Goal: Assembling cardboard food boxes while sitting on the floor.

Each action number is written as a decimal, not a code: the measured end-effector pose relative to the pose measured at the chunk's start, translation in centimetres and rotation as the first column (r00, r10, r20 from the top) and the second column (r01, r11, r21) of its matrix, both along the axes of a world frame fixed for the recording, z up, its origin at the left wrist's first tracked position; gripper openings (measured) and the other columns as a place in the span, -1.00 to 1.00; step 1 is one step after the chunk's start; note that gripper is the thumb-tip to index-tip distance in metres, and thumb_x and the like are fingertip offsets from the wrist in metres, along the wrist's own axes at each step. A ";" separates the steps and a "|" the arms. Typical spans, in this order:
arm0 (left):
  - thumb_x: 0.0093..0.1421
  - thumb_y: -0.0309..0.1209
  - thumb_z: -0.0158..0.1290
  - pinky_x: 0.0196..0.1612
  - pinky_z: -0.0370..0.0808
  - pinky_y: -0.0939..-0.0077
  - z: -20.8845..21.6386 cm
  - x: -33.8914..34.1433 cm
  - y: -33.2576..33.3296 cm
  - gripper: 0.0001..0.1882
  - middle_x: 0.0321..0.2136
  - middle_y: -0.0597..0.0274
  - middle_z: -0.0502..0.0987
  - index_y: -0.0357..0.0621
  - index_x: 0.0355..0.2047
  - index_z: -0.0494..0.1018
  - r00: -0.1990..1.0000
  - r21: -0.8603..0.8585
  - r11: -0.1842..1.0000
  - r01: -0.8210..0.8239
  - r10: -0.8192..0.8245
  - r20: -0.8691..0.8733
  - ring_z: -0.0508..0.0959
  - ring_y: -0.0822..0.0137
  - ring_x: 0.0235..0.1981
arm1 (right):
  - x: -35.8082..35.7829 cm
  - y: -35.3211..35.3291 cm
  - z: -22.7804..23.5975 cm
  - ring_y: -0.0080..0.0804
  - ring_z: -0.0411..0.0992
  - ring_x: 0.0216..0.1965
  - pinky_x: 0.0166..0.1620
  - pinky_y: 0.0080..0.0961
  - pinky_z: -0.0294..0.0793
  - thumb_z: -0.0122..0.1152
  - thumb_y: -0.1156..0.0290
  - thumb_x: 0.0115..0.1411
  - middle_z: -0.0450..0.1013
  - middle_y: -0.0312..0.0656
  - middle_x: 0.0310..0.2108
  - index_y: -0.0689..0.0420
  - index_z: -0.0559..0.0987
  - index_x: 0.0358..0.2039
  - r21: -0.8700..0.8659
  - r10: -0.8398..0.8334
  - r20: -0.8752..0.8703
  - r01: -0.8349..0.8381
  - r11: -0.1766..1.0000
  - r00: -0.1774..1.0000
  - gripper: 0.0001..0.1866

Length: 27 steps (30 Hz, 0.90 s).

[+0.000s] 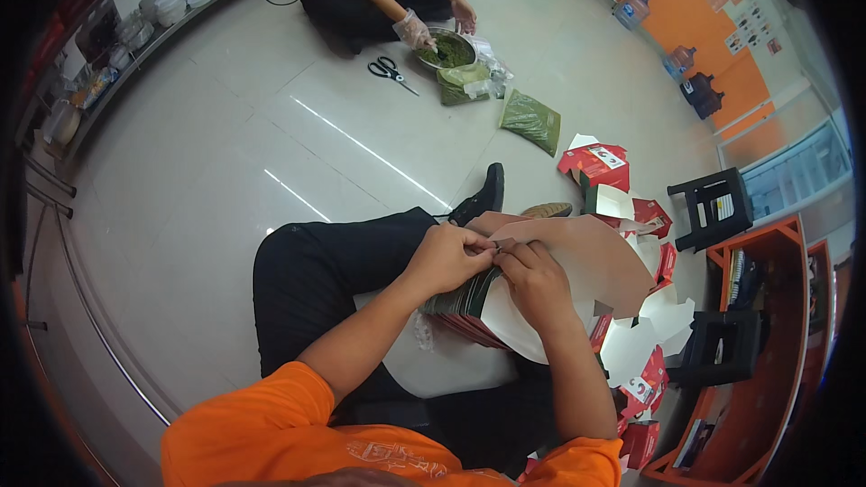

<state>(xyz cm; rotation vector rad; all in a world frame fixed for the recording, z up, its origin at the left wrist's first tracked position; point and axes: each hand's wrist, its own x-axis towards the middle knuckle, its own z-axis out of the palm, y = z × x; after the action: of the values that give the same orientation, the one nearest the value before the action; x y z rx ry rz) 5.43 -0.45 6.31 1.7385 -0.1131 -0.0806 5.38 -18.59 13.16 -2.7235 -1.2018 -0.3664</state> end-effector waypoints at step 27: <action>0.25 -0.43 0.19 0.05 0.55 0.45 0.1 -2.9 -2.6 -0.74 -0.06 0.05 0.66 -0.24 -0.08 0.64 0.932 -0.177 0.971 -0.162 0.210 0.295 0.66 0.24 -0.05 | -8.7 -8.8 -1.4 -0.54 0.45 -0.43 -0.32 -0.55 0.46 0.25 0.39 0.31 0.57 -0.17 -0.39 0.36 0.62 -0.11 0.447 -0.702 -0.474 0.832 0.329 0.532 -0.72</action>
<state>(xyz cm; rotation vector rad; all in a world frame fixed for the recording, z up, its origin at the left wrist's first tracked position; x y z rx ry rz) 2.57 -3.03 6.38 1.5915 -0.1800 0.3370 -3.30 -27.40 11.74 -2.3691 0.3985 -0.4605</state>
